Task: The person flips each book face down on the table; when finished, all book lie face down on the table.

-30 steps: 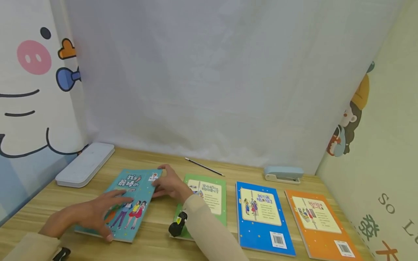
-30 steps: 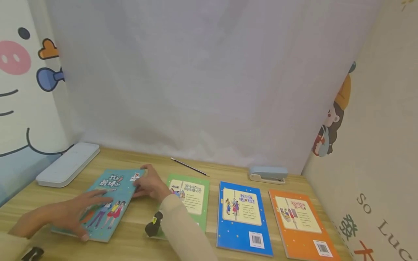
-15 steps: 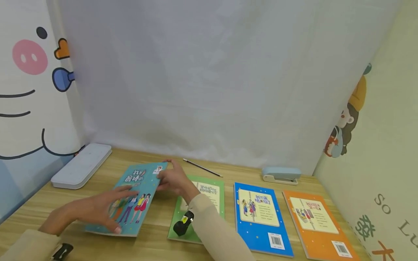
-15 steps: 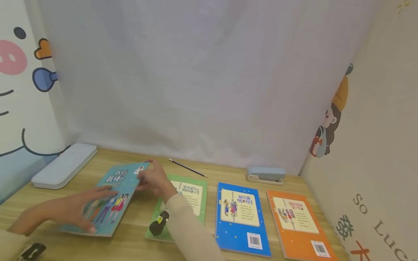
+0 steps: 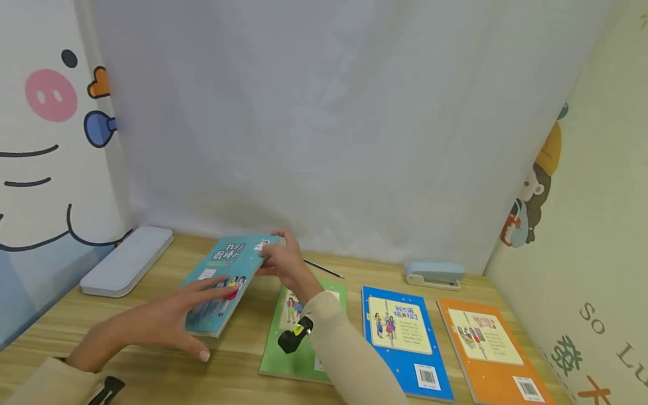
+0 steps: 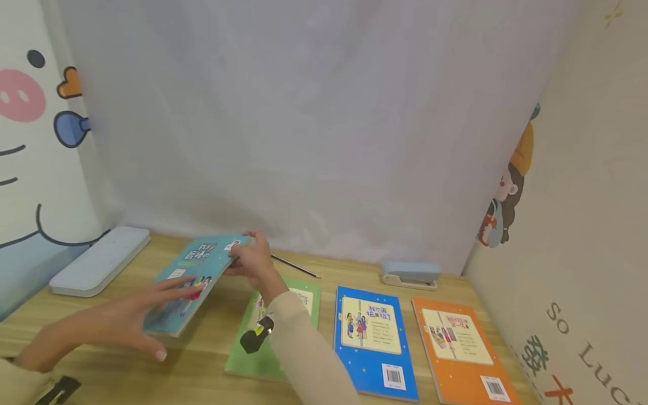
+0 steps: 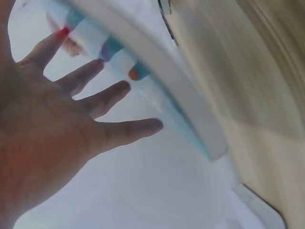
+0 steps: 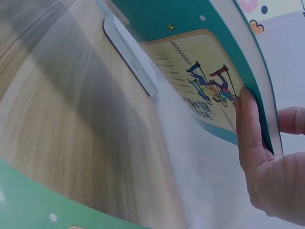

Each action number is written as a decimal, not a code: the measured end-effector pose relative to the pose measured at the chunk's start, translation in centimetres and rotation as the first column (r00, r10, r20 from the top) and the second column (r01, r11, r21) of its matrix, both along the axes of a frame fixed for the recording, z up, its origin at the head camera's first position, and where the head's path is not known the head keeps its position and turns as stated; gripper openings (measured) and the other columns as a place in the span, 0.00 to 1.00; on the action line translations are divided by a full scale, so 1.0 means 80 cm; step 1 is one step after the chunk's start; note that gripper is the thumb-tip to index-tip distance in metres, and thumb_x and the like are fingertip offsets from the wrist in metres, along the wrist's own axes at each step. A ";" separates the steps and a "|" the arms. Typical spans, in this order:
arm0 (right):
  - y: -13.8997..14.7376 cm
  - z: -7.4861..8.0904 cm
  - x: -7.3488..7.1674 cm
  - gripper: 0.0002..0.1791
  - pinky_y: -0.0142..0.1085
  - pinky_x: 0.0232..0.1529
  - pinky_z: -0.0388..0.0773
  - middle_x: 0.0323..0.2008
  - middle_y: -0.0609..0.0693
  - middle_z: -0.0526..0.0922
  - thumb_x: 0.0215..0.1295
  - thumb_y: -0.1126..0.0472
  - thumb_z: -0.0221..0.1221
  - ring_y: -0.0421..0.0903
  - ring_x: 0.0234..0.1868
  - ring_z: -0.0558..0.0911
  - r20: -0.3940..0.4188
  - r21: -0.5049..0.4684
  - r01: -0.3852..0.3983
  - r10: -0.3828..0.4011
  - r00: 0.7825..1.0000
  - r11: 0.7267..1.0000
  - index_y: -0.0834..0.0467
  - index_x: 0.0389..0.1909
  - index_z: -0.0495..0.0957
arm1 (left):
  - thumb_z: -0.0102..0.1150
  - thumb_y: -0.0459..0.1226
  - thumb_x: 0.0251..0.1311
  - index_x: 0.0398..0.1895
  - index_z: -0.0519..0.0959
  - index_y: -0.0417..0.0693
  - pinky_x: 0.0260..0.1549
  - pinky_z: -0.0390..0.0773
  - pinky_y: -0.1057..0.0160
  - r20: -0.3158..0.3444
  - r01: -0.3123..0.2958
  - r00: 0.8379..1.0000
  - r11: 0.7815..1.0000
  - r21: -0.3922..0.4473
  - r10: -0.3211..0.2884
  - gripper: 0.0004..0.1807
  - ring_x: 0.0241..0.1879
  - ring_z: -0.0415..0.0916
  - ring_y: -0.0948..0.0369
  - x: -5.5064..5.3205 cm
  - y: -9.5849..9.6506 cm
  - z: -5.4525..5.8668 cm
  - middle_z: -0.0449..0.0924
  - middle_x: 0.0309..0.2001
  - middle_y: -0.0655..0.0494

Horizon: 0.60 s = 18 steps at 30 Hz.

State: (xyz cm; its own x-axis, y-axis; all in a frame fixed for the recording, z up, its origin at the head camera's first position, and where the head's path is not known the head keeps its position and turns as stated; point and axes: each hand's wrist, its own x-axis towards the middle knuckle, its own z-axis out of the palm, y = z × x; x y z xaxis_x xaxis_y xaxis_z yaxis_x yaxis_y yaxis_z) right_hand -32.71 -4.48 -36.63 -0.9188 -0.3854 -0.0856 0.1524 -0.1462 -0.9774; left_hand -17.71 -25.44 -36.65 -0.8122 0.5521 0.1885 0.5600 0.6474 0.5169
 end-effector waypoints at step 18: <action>0.013 0.029 -0.002 0.26 0.36 0.25 0.84 0.39 0.68 0.85 0.62 0.74 0.54 0.48 0.24 0.86 0.038 -0.033 0.083 -0.082 0.996 0.996 0.57 0.61 0.64 | 0.81 0.44 0.42 0.69 0.71 0.57 0.46 0.81 0.40 -0.411 -0.221 0.901 0.963 -0.155 0.140 0.46 0.57 0.77 0.37 -0.003 0.046 0.010 0.74 0.64 0.40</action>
